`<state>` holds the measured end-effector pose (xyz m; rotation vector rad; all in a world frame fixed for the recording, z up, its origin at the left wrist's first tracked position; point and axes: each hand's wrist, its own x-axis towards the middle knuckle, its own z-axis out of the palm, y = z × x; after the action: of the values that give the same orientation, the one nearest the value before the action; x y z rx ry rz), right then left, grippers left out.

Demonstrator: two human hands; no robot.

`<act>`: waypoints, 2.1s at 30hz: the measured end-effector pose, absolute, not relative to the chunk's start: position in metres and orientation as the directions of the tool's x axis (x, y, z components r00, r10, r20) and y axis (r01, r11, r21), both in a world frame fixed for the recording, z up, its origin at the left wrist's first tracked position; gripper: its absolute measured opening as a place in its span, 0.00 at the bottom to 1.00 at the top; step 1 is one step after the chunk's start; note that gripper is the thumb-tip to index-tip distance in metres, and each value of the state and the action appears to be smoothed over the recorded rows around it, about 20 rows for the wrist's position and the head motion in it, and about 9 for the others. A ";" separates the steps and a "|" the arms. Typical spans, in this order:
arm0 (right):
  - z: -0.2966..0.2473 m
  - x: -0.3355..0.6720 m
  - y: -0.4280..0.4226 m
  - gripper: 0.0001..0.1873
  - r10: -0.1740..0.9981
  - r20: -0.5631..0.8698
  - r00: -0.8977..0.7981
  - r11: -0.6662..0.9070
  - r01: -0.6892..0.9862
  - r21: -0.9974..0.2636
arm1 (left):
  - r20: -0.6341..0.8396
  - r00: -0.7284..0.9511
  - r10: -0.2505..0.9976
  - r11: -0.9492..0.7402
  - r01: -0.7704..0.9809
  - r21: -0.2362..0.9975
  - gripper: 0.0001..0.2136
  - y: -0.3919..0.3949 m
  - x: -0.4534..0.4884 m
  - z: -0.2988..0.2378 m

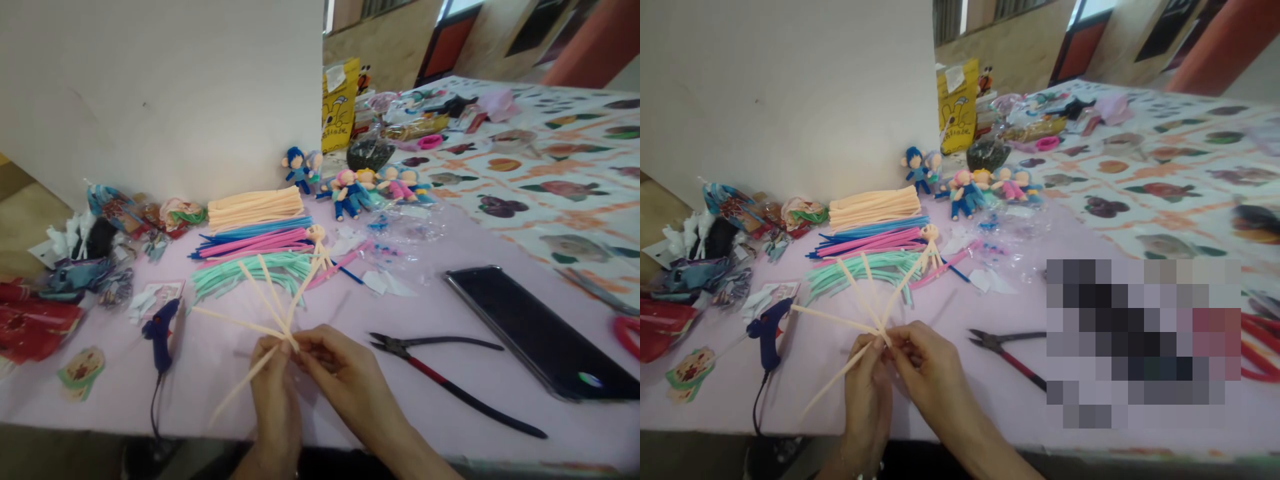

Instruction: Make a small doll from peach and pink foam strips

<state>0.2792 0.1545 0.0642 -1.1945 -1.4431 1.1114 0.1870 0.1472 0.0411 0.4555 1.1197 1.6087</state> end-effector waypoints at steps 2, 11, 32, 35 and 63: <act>0.064 0.279 0.155 0.05 0.991 0.110 -0.072 0.120 0.154 -0.981 | -0.247 -0.348 0.904 0.020 -0.545 0.838 0.12 0.146 0.186 0.041; 0.075 0.280 0.154 0.05 0.967 0.255 0.017 0.237 0.315 -0.919 | -0.287 -0.280 0.916 0.099 -0.537 0.838 0.09 0.145 0.181 0.040; 0.066 0.278 0.152 0.09 0.900 0.434 0.026 0.415 0.248 -0.875 | -0.031 -0.182 0.983 -0.020 -0.271 0.962 0.05 0.152 0.159 0.036; 0.067 0.281 0.155 0.07 0.840 0.543 0.029 0.509 0.305 -0.805 | 0.013 -0.172 0.985 -0.053 -0.230 0.972 0.06 0.151 0.157 0.039; 0.080 0.290 0.159 0.08 0.975 0.131 -0.177 0.151 0.103 -0.983 | 0.068 -0.080 0.995 -0.085 -0.234 0.968 0.05 0.151 0.151 0.040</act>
<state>0.2899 0.1593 0.0799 -1.0998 -1.4846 1.1670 0.1508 0.1510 0.0403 1.0491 1.0426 1.4215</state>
